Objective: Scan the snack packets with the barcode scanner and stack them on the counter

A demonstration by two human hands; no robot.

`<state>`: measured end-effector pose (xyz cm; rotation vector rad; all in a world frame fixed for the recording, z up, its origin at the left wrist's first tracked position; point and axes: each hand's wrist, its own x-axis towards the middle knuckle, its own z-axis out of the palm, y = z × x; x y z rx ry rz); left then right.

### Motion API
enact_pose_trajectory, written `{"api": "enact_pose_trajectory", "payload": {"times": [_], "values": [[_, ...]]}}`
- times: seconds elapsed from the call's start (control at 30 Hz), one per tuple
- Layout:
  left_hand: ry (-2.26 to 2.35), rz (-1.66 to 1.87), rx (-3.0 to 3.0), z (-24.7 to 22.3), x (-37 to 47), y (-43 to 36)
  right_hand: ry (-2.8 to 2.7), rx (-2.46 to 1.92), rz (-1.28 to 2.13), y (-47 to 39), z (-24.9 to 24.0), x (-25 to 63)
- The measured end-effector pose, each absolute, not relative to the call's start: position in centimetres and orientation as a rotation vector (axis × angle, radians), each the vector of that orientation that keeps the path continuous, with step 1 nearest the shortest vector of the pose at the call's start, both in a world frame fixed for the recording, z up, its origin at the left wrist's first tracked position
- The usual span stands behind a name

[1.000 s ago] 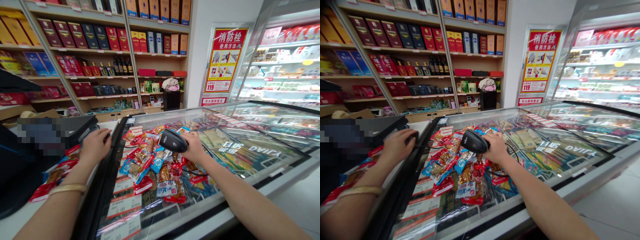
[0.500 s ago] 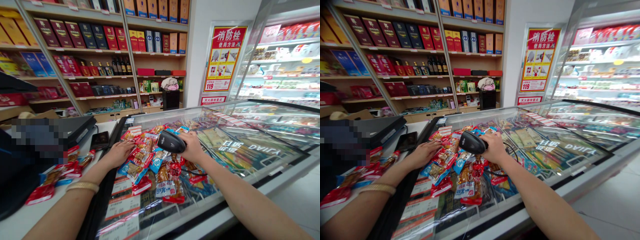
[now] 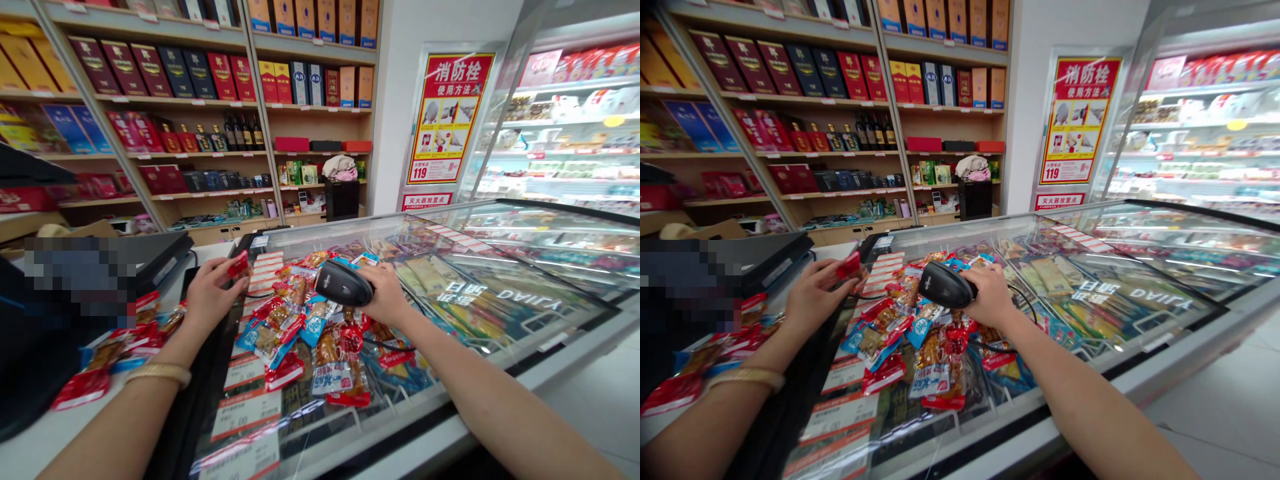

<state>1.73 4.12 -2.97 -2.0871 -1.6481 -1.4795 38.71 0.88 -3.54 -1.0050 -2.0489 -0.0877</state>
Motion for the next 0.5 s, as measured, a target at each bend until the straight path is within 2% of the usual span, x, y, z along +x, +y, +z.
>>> {"api": "enact_pose_trajectory", "payload": {"times": [0.1,0.23,0.5], "values": [[-1.715,-1.797,-1.915,-2.2,2.0,3.3,-2.062,-1.008,-0.102,0.7,-3.4,38.7],[-1.773,-1.887,-1.887,-1.2,3.2,2.2,-2.068,-0.98,-0.094,0.4,-3.1,38.5],[-1.834,-2.372,-1.985,-0.4,6.1,1.2,-2.094,-0.948,-0.069,0.1,-2.9,38.3]]}}
